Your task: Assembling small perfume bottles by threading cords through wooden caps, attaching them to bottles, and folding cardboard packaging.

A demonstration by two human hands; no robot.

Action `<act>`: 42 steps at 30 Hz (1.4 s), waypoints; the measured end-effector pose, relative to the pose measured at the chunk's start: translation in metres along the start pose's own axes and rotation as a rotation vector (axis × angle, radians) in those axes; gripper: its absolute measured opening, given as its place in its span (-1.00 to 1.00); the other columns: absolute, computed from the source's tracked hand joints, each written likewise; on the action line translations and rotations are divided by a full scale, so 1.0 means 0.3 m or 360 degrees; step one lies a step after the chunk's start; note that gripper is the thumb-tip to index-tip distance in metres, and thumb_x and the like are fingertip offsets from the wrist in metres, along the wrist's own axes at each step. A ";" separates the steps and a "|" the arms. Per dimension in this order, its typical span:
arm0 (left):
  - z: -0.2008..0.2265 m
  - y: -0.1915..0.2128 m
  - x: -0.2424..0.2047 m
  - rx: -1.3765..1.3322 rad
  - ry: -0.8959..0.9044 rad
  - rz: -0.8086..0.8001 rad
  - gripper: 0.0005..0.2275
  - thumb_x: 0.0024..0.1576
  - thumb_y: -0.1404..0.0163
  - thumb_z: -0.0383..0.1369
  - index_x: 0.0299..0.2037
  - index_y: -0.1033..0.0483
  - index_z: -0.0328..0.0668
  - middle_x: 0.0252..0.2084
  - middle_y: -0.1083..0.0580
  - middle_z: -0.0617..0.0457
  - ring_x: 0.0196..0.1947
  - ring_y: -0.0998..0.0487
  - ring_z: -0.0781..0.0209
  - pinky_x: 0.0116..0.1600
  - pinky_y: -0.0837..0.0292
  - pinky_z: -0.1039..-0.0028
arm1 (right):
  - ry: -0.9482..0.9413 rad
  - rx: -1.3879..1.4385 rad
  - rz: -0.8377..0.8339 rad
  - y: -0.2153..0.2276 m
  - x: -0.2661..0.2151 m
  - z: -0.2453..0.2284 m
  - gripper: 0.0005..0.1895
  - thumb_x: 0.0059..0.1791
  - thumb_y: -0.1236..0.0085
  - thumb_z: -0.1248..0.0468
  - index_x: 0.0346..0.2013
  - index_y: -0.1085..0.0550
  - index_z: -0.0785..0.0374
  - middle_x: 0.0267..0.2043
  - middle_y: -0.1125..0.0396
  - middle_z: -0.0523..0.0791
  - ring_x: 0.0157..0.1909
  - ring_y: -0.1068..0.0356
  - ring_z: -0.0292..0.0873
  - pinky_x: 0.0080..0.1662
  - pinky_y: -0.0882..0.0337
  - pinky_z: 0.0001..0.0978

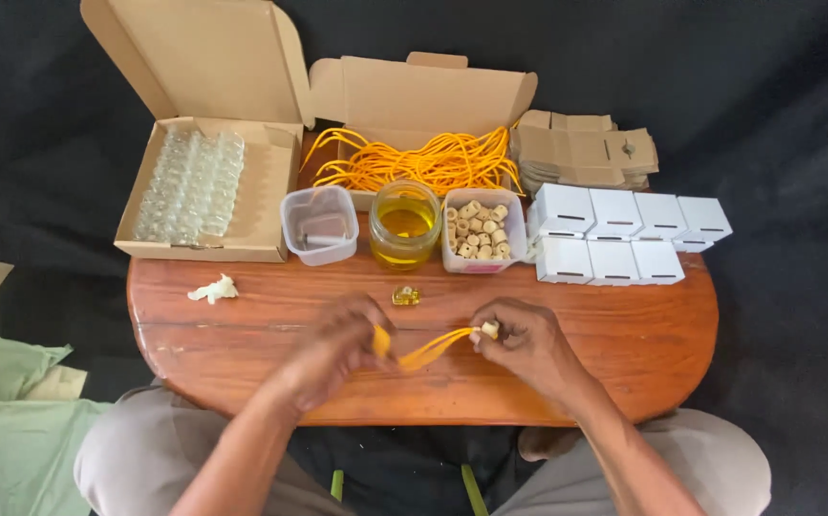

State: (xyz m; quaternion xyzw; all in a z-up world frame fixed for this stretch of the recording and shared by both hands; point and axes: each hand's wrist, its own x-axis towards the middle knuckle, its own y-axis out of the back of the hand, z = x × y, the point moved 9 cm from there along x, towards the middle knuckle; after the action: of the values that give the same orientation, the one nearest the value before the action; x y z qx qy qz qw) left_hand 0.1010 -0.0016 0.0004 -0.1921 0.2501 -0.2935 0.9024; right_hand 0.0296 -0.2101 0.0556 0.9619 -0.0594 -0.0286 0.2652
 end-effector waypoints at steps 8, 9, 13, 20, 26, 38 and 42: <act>0.068 -0.099 -0.022 0.1562 -0.0720 0.0028 -0.86 0.16 -0.10 -0.28 -0.34 -0.68 -0.08 -0.40 -0.64 -0.02 -0.34 -0.65 0.13 -0.21 -0.58 0.32 | 0.0202 -0.0198 0.0001 -0.023 -0.051 -0.087 -0.81 -0.04 -0.26 0.28 -0.12 -0.60 0.14 -0.28 -0.51 -0.03 -0.25 -0.56 0.02 -0.14 -0.52 -0.16; 0.094 -0.113 -0.050 0.1711 -0.1039 0.0164 -0.91 0.12 -0.10 -0.30 -0.28 -0.66 0.00 -0.31 -0.63 0.03 -0.27 -0.67 -0.04 -0.22 -0.60 0.31 | 0.0219 -0.0145 0.0010 -0.032 -0.050 -0.096 -0.82 -0.04 -0.29 0.28 -0.15 -0.59 0.17 -0.29 -0.51 -0.02 -0.26 -0.56 0.02 -0.14 -0.53 -0.15; -0.003 -0.194 -0.018 0.1605 -0.0882 -0.0051 -0.75 0.09 -0.11 -0.40 -0.01 -0.58 -0.09 -0.03 -0.61 -0.07 -0.05 -0.61 -0.23 -0.04 -0.58 0.08 | 0.0472 -0.0214 -0.0016 -0.077 -0.045 -0.096 -0.87 -0.04 -0.24 0.37 -0.19 -0.58 0.20 -0.29 -0.52 -0.03 -0.21 -0.57 0.10 -0.15 -0.57 -0.11; -0.072 -0.173 0.023 0.1229 -0.0649 -0.0047 -0.88 0.16 -0.08 -0.44 -0.15 -0.65 -0.15 -0.35 -0.63 -0.04 -0.29 -0.63 0.02 -0.17 -0.55 0.26 | 0.0397 -0.0066 0.0005 -0.074 -0.038 -0.097 -0.83 -0.07 -0.28 0.36 -0.18 -0.60 0.21 -0.29 -0.50 -0.05 -0.20 -0.57 0.02 -0.12 -0.55 -0.15; -0.054 -0.197 0.004 0.1137 -0.0675 -0.0050 -0.88 0.20 -0.03 -0.46 -0.24 -0.68 -0.13 -0.43 -0.62 -0.08 -0.32 -0.66 -0.02 -0.23 -0.53 0.27 | 0.0279 0.0279 0.0097 -0.062 -0.040 -0.058 -0.85 -0.19 -0.42 0.40 -0.34 -0.65 0.26 -0.45 -0.47 -0.08 -0.41 -0.41 -0.21 -0.30 -0.48 -0.35; -0.129 -0.208 0.020 0.0969 -0.0861 -0.0052 -0.88 0.23 -0.02 -0.50 -0.25 -0.67 -0.23 -0.42 -0.61 -0.16 -0.26 -0.67 0.00 -0.22 -0.54 0.26 | -0.0281 0.1149 0.0475 -0.135 -0.057 0.172 -0.76 -0.10 -0.34 0.34 -0.16 -0.61 0.34 -0.32 -0.53 0.01 -0.24 -0.44 -0.23 -0.17 -0.36 -0.47; -0.136 -0.203 0.020 0.0903 -0.0764 -0.0062 -0.85 0.25 0.00 -0.49 -0.28 -0.67 -0.24 -0.46 -0.60 -0.09 -0.33 -0.59 0.26 -0.23 -0.53 0.30 | -0.0458 0.1311 0.0454 -0.183 -0.058 0.223 -0.78 -0.02 -0.24 0.29 -0.10 -0.56 0.29 -0.20 -0.55 -0.01 -0.17 -0.44 -0.29 -0.15 -0.30 -0.60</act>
State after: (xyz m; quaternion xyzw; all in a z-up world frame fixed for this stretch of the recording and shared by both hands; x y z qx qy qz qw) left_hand 0.0557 -0.0594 -0.0042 -0.0023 -0.0637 -0.3148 0.9470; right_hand 0.0119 -0.1951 -0.0294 0.9557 -0.2339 -0.0991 -0.1489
